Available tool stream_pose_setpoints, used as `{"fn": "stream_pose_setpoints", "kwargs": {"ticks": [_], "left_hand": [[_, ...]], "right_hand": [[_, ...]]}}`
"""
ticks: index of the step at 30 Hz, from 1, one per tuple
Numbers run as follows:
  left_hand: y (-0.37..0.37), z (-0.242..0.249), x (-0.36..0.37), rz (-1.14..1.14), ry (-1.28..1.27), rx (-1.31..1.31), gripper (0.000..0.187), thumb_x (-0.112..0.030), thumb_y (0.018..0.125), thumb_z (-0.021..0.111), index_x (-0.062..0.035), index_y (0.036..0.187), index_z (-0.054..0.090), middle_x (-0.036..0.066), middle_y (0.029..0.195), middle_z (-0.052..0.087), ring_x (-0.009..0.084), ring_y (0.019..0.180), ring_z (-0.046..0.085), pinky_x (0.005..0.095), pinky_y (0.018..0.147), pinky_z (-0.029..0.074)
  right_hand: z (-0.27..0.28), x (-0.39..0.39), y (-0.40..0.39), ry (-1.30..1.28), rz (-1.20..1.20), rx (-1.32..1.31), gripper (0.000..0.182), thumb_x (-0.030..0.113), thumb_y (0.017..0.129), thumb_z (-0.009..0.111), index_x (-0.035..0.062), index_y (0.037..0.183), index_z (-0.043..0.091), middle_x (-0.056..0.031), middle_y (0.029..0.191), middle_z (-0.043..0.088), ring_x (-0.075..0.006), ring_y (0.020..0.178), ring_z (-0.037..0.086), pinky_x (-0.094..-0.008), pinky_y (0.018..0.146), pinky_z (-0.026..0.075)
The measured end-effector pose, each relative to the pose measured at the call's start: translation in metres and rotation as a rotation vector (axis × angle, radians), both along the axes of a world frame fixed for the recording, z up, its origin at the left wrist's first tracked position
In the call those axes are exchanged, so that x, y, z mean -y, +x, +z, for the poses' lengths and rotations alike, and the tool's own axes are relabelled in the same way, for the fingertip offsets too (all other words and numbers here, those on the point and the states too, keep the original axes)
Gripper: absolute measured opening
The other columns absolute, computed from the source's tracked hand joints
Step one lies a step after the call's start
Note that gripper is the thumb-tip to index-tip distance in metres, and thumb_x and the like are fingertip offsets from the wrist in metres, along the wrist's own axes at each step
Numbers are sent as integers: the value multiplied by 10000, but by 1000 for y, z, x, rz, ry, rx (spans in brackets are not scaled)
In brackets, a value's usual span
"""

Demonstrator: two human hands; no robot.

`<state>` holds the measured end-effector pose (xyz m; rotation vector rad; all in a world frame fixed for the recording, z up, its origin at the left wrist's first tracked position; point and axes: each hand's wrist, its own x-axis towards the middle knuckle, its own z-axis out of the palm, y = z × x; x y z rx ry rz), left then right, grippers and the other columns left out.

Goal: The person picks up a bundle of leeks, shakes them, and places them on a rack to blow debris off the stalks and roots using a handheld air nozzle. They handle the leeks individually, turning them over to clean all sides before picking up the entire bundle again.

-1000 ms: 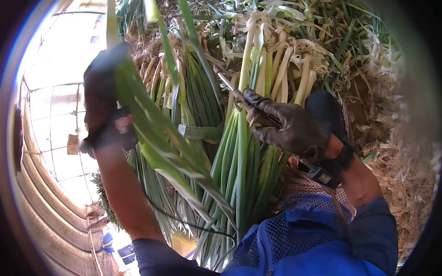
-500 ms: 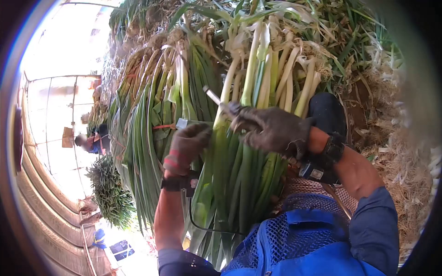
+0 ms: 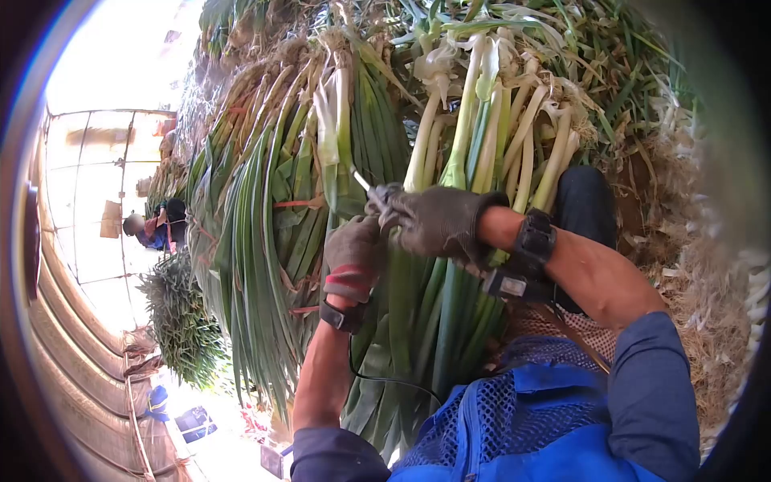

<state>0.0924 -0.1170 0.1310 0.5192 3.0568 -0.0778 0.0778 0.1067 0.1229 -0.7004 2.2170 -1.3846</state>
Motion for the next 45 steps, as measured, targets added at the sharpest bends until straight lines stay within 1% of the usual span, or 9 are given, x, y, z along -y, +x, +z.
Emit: {"fn": "stream_pose_setpoints", "kwargs": {"ticks": [3, 6, 10, 19, 22, 30, 34, 36, 45], "left_hand": [[-6, 21, -10, 203, -22, 236, 146, -274, 942, 691, -140, 954, 747, 155, 795, 697, 341, 757, 710, 470, 745, 551], [-3, 1, 15, 399, 643, 180, 267, -300, 937, 762, -65, 1064, 765, 88, 828, 756, 216, 717, 707, 344, 727, 549], [-30, 15, 46, 528, 424, -198, 444, -388, 910, 810, 7, 1102, 745, 108, 881, 770, 201, 766, 710, 324, 765, 546], [-79, 13, 44, 608, 652, 199, 391, -326, 911, 780, 33, 1065, 763, 133, 957, 789, 192, 788, 712, 333, 774, 547], [-106, 20, 46, 558, 773, 178, 291, -274, 944, 747, 15, 966, 762, 84, 871, 775, 140, 712, 680, 295, 715, 535], [-158, 121, 26, 481, 1913, 157, 187, -252, 996, 702, -92, 1090, 723, 44, 1003, 715, 198, 956, 699, 348, 832, 567], [-123, 25, 65, 666, 1118, 287, 292, -192, 956, 761, -26, 1194, 724, 60, 1032, 728, 151, 890, 662, 313, 792, 545], [-84, -8, 68, 492, 968, 252, 280, -169, 961, 758, 9, 1175, 728, 39, 983, 741, 122, 837, 658, 307, 755, 548], [-76, 30, 25, 670, 605, 391, 343, -278, 879, 825, 14, 1034, 735, 87, 824, 748, 172, 743, 694, 338, 731, 548]], "right_hand": [[8, 9, -1, 39, 21, 45, 755, 408, 937, 618, 63, 1570, 395, -268, 1100, 724, -437, 1007, 707, -483, 891, 561], [30, 10, -10, 46, -110, 90, 734, 376, 943, 618, 61, 1568, 397, -264, 1088, 726, -425, 989, 716, -481, 881, 567], [-16, 30, 0, -33, -70, -49, 678, 276, 975, 636, 92, 1579, 391, -177, 1107, 741, -388, 934, 737, -456, 828, 578], [-16, 18, -11, -26, -139, 4, 436, 274, 954, 668, 72, 1333, 588, -156, 1155, 734, -345, 1021, 733, -403, 881, 560], [-1, 3, -5, -165, -202, 86, 587, 262, 968, 655, 67, 1497, 493, -198, 1257, 705, -347, 1090, 718, -405, 942, 554], [8, 19, -8, -157, -125, 102, 635, 262, 980, 646, 60, 1545, 437, -201, 1176, 729, -291, 1037, 745, -410, 914, 562], [6, 41, -61, 2, -248, 133, 595, 233, 957, 642, 24, 1492, 490, -203, 1157, 733, -325, 1051, 734, -427, 903, 560], [-73, 72, -123, -250, -239, 29, 582, 227, 995, 606, 16, 1514, 450, -191, 1177, 731, -266, 1057, 724, -377, 897, 554], [-30, 65, -214, 289, -285, -169, 673, 196, 938, 610, -46, 1536, 417, -197, 1392, 657, -258, 1279, 649, -321, 1060, 510]]}}
